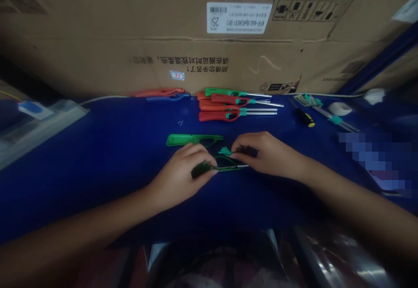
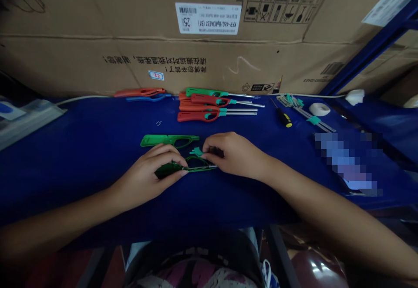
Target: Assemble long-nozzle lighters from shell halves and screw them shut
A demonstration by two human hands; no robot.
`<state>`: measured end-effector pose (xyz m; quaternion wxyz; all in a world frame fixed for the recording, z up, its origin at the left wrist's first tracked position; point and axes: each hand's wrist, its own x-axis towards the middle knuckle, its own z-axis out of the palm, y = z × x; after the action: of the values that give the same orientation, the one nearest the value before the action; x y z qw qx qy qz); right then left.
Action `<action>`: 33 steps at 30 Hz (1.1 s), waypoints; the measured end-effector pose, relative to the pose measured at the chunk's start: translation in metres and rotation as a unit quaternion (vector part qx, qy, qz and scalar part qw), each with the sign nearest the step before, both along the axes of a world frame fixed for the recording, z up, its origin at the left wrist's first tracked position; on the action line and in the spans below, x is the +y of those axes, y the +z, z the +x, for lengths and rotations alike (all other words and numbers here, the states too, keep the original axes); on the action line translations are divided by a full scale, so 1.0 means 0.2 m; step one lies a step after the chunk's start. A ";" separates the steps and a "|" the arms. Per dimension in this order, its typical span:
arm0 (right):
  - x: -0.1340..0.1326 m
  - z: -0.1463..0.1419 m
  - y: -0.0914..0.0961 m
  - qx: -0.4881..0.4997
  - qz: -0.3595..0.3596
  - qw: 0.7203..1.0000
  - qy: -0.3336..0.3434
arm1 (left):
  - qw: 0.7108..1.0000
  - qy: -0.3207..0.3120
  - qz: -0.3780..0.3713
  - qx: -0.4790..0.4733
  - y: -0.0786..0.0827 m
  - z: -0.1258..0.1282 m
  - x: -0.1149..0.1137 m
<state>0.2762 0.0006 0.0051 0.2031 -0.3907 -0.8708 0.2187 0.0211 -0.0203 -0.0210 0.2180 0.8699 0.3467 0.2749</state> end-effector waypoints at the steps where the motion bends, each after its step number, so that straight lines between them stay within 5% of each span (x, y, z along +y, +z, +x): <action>1: -0.01 0.00 0.00 -0.009 0.001 1.000 0.016 | 1.000 0.001 -0.002 -0.003 0.00 0.00 0.00; 10: -0.05 0.01 0.02 -0.141 0.064 0.983 0.101 | 0.999 -0.011 0.033 0.018 0.00 0.00 0.00; 21: -0.06 0.00 0.03 -0.135 0.057 0.983 0.113 | 0.993 -0.063 0.089 0.041 0.03 -0.02 -0.01; 33: -0.06 0.00 0.04 -0.146 0.047 0.981 0.120 | 0.998 -0.057 0.031 0.012 0.02 -0.04 -0.01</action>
<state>0.2766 -0.0106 0.0124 0.0642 -0.3007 -0.9411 0.1406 0.0134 -0.0226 -0.0175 0.2018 0.8979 0.2906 0.2619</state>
